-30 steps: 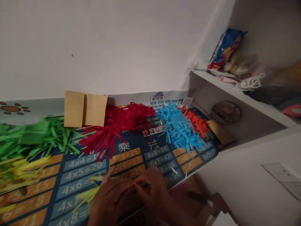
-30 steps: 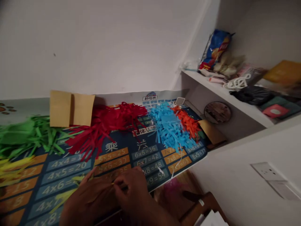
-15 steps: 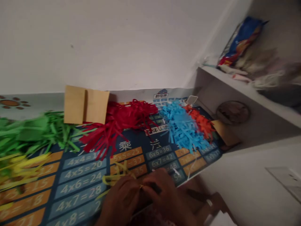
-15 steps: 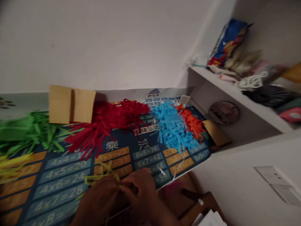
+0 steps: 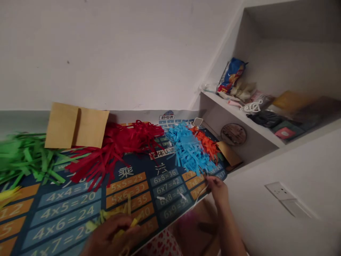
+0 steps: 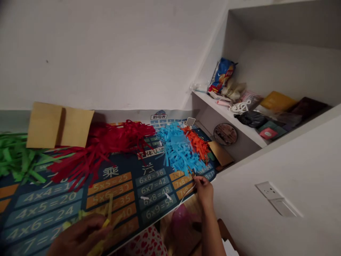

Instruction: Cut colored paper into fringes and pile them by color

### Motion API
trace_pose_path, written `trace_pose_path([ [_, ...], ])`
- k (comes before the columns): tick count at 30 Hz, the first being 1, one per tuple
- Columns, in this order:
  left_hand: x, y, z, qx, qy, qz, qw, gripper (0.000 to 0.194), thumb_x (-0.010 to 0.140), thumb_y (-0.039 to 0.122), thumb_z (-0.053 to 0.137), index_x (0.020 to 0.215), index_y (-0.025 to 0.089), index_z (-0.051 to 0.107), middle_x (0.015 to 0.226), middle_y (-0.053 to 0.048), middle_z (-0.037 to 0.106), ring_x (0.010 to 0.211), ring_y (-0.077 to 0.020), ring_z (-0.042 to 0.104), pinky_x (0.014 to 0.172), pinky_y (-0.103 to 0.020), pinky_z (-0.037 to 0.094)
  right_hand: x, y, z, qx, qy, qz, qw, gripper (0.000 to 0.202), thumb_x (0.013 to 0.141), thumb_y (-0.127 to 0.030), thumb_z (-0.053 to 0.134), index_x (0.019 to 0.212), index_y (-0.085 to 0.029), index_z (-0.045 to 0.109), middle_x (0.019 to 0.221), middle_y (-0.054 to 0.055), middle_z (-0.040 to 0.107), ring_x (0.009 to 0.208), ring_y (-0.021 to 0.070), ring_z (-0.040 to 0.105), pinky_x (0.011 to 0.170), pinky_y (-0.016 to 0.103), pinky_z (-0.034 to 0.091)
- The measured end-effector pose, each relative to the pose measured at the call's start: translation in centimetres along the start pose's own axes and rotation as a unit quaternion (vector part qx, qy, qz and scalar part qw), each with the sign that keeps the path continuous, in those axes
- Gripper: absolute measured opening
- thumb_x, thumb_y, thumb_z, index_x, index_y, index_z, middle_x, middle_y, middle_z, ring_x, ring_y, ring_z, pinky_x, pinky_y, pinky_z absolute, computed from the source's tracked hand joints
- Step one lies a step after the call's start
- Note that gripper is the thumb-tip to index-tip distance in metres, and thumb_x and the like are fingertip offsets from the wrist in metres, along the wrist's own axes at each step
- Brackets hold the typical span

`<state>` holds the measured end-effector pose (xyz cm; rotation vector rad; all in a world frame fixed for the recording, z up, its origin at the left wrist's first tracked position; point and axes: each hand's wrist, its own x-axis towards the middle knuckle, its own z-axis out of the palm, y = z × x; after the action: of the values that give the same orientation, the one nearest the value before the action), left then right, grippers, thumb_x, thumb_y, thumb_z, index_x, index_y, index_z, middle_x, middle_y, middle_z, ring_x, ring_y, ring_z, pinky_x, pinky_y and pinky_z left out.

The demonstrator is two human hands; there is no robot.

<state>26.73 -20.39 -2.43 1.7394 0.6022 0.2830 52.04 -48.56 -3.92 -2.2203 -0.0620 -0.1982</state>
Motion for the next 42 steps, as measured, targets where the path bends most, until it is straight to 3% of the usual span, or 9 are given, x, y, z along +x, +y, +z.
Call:
trace_pose_path([
  [3,-0.6,0.2,-0.3,-0.173,0.011,-0.166,0.971,0.037,0.058,0.05,0.081,0.077,0.02,0.073,0.069,-0.002,0.072,0.062,-0.0181,0.066,0.056,-0.022,0.052,-3.8,-3.0,0.8,0.125,-0.029,0.013,0.992,0.041,0.075,-0.056,0.059,0.079,-0.016,0.067,0.057,0.001,0.062,0.05,0.0176,0.055,0.049,0.027,0.044],
  [6,-1.2,1.1,0.1,-0.388,0.008,-0.264,0.883,0.052,0.051,0.042,0.088,0.095,0.019,0.071,0.069,-0.002,0.072,0.057,-0.0171,0.066,0.055,-0.024,0.052,-9.2,-7.5,3.4,0.222,-0.15,0.016,0.963,0.033,0.074,-0.051,0.067,0.071,-0.017,0.066,0.052,-0.002,0.056,0.046,0.014,0.051,0.046,0.023,0.041],
  [9,-1.5,1.8,0.0,-0.451,0.023,-0.236,0.86,0.05,0.047,0.034,0.092,0.088,0.015,0.071,0.063,-0.002,0.07,0.051,-0.0153,0.064,0.052,-0.023,0.05,-13.8,-11.8,5.7,0.215,-0.272,-0.05,0.937,0.028,0.076,-0.044,0.067,0.066,-0.018,0.068,0.054,0.0,0.059,0.049,0.0144,0.053,0.046,0.022,0.042],
  [13,-2.2,1.5,-1.0,-0.461,0.063,-0.202,0.862,0.047,0.046,0.035,0.092,0.082,0.014,0.07,0.056,-0.001,0.068,0.046,-0.0136,0.061,0.047,-0.021,0.047,-16.2,-14.4,7.7,0.218,-0.318,-0.144,0.911,0.024,0.08,-0.039,0.063,0.066,-0.02,0.069,0.06,0.001,0.064,0.054,0.0157,0.057,0.051,0.023,0.046],
  [27,-2.5,-0.4,-2.0,-0.483,0.074,-0.182,0.854,0.041,0.051,0.033,0.091,0.081,0.016,0.069,0.064,0.0,0.07,0.051,-0.0121,0.063,0.053,-0.021,0.048,-16.7,-14.1,9.6,0.231,-0.365,-0.11,0.895,0.024,0.079,-0.038,0.065,0.065,-0.019,0.067,0.059,0.0,0.063,0.055,0.0165,0.058,0.052,0.024,0.047],
  [30,-2.7,0.1,-1.9,-0.451,0.059,-0.171,0.874,0.041,0.053,0.038,0.088,0.082,0.016,0.069,0.063,-0.001,0.069,0.051,-0.0119,0.061,0.053,-0.021,0.046,-16.6,-14.4,9.5,0.226,-0.384,-0.11,0.888,0.024,0.08,-0.039,0.064,0.066,-0.019,0.068,0.063,0.001,0.066,0.058,0.0166,0.059,0.054,0.024,0.046],
  [33,-3.0,0.7,-1.8,-0.351,0.064,-0.111,0.928,0.032,0.059,0.037,0.084,0.075,0.015,0.067,0.063,0.0,0.066,0.056,-0.0117,0.06,0.056,-0.021,0.046,-16.6,-14.8,9.4,0.218,-0.419,-0.111,0.875,0.025,0.082,-0.038,0.062,0.068,-0.019,0.068,0.067,0.001,0.067,0.062,0.0169,0.061,0.057,0.024,0.046],
  [38,-3.6,1.5,-2.0,-0.089,0.12,-0.023,0.988,0.018,0.07,0.028,0.072,0.076,0.018,0.058,0.068,0.0,0.066,0.062,-0.0147,0.062,0.058,-0.023,0.047,-16.6,-15.2,9.8,0.238,-0.475,-0.105,0.841,0.025,0.08,-0.033,0.064,0.1,-0.019,0.064,0.08,0.002,0.067,0.069,0.0175,0.063,0.062,0.025,0.05],
  [42,-4.2,1.8,-1.9,0.136,0.109,0.038,0.984,0.006,0.079,0.026,0.061,0.081,0.02,0.061,0.076,-0.001,0.07,0.069,-0.0172,0.067,0.063,-0.025,0.05,-15.9,-15.0,9.0,0.179,-0.463,-0.183,0.849,0.023,0.086,-0.04,0.06,0.075,-0.021,0.068,0.078,0.003,0.067,0.074,0.0196,0.062,0.067,0.027,0.05],
])
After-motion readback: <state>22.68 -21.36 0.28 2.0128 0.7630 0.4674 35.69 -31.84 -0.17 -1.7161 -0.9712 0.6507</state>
